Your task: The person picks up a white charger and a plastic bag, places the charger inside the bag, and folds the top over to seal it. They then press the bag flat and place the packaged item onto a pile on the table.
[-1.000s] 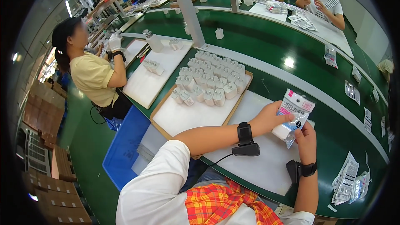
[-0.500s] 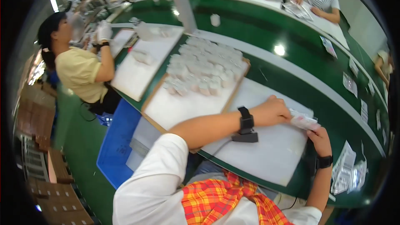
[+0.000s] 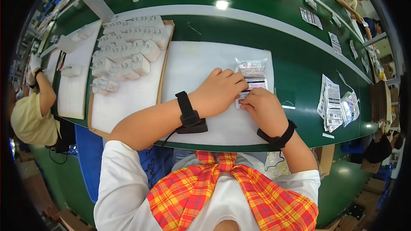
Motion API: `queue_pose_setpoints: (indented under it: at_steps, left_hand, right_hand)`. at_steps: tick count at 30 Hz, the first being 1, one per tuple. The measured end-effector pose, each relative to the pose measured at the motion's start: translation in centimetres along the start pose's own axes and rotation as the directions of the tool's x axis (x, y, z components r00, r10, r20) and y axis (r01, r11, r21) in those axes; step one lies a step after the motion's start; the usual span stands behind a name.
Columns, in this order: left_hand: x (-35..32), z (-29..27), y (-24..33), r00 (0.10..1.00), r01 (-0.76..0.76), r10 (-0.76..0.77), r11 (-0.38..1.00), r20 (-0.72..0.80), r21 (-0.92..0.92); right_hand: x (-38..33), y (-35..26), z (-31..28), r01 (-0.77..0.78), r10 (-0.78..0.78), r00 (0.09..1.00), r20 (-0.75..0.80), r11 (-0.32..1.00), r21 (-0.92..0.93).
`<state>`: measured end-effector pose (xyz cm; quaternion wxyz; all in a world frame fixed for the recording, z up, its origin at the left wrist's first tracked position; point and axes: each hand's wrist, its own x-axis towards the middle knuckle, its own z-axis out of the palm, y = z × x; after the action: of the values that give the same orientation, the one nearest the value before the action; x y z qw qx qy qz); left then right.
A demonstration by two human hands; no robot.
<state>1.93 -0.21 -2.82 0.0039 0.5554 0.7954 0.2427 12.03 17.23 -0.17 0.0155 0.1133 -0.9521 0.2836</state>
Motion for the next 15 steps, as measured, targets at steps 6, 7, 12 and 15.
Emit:
queue_pose_setpoints:
  at_steps: [6, 7, 12, 15]
  left_hand:
    - [0.2, -0.9, 0.5, 0.997, 0.048, -0.047, 0.999, 0.056, -0.016]
    - [0.3, -0.9, 0.6, 0.996, 0.055, -0.053, 0.998, 0.065, -0.018]
    - [0.0, -0.8, -0.2, 0.995, 0.044, -0.039, 0.998, 0.091, -0.051]
    - [-0.4, -1.8, 0.0, 0.994, 0.050, -0.044, 0.997, 0.103, -0.058]
  right_hand:
    - [0.4, 0.9, 0.3, 0.073, -0.072, 0.997, 0.041, 0.997, -0.012]
    - [0.5, 1.3, 0.3, 0.135, -0.134, 0.990, 0.051, 0.991, -0.011]
    - [-4.2, 2.8, -5.5, 0.145, -0.147, 0.976, 0.159, 0.989, 0.027]
    - [-15.6, 5.9, -9.3, -0.231, 0.312, 0.931, -0.189, 0.906, 0.355]
